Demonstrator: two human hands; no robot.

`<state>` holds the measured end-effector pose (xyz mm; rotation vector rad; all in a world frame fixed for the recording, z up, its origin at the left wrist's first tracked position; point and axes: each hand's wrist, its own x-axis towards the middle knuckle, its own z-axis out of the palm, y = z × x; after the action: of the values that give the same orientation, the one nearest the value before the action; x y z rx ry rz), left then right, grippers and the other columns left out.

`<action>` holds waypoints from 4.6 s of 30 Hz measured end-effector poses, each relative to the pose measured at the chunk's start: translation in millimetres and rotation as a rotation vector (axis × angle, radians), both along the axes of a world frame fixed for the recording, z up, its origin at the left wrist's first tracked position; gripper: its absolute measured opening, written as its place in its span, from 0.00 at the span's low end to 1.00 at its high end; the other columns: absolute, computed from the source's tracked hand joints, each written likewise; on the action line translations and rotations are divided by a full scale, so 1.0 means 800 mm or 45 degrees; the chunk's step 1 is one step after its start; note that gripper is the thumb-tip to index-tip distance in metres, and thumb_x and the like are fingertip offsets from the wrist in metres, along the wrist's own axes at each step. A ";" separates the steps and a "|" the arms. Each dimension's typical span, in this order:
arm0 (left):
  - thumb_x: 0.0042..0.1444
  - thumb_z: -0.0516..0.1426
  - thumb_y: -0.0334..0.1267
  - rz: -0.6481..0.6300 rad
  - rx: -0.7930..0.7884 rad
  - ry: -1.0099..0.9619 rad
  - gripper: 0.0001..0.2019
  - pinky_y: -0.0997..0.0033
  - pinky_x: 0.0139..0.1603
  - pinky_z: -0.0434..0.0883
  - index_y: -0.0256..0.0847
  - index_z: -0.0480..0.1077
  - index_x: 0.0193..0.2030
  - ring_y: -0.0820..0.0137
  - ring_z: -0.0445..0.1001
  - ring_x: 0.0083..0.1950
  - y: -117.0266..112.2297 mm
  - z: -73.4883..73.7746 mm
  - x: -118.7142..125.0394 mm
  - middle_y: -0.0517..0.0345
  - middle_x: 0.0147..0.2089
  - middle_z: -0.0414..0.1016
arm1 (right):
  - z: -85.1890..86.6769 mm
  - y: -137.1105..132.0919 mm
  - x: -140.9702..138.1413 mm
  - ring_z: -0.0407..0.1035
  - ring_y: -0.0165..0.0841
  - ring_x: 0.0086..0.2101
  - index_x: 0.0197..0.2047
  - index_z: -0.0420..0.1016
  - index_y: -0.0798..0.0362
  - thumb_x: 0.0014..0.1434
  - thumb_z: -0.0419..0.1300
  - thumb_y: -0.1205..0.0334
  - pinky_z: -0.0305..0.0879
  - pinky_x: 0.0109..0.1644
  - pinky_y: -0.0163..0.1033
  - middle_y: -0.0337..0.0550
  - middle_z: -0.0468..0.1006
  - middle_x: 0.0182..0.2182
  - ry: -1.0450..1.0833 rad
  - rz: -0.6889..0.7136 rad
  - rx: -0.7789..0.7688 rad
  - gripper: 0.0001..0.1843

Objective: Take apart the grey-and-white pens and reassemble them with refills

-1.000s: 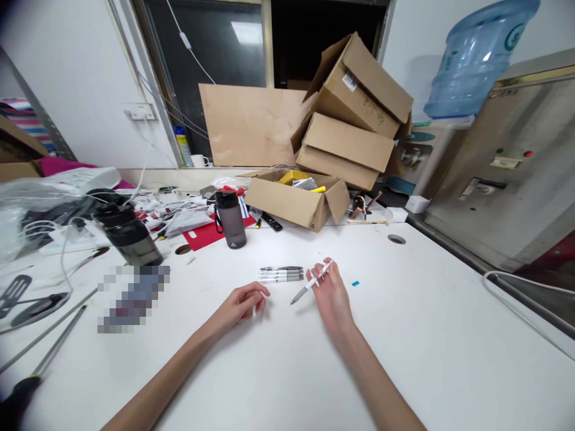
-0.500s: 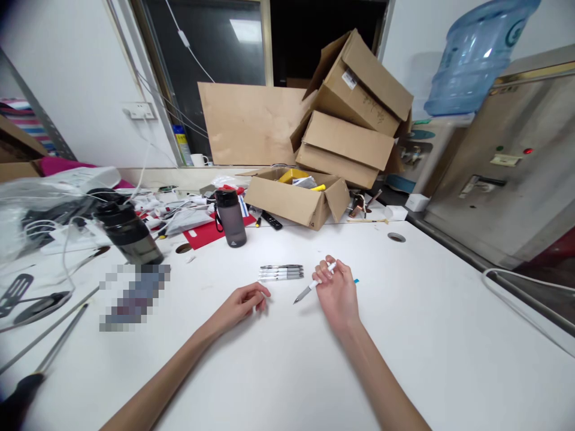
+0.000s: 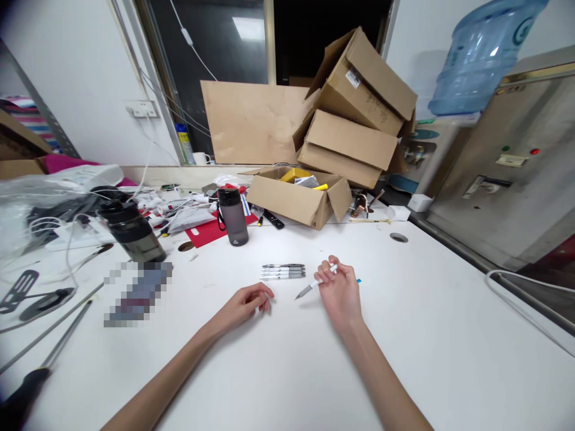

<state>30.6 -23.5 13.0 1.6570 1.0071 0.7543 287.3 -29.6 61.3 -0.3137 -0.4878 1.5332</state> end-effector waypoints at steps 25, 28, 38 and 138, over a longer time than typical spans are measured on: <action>0.66 0.52 0.45 -0.024 0.008 0.010 0.14 0.71 0.36 0.63 0.39 0.74 0.47 0.67 0.71 0.36 0.001 -0.002 0.000 0.54 0.34 0.80 | 0.003 -0.002 0.001 0.54 0.29 0.25 0.36 0.68 0.49 0.60 0.58 0.63 0.61 0.30 0.35 0.32 0.52 0.24 -0.041 -0.036 -0.001 0.02; 0.65 0.53 0.45 -0.019 0.009 0.019 0.14 0.71 0.36 0.63 0.40 0.74 0.46 0.67 0.71 0.35 0.000 -0.001 0.000 0.54 0.34 0.80 | 0.002 -0.003 0.001 0.54 0.29 0.25 0.36 0.68 0.50 0.61 0.57 0.63 0.62 0.30 0.35 0.32 0.52 0.25 -0.022 -0.029 0.009 0.01; 0.65 0.52 0.45 -0.021 0.013 0.028 0.15 0.71 0.36 0.63 0.38 0.74 0.47 0.67 0.70 0.35 0.000 0.001 0.001 0.53 0.34 0.79 | 0.004 -0.003 0.001 0.54 0.29 0.25 0.36 0.69 0.50 0.60 0.58 0.64 0.61 0.30 0.35 0.32 0.52 0.25 -0.056 -0.041 0.002 0.01; 0.58 0.61 0.47 -0.112 0.140 0.347 0.15 0.70 0.41 0.68 0.45 0.76 0.48 0.66 0.72 0.42 0.000 0.035 -0.051 0.56 0.46 0.78 | -0.030 -0.015 0.001 0.68 0.34 0.34 0.38 0.78 0.50 0.65 0.56 0.55 0.62 0.38 0.37 0.39 0.78 0.33 -2.007 0.309 0.362 0.12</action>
<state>-10.2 -23.6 41.1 1.9240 1.0888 0.5427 288.1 -42.0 37.1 -1.2669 -1.9850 1.1347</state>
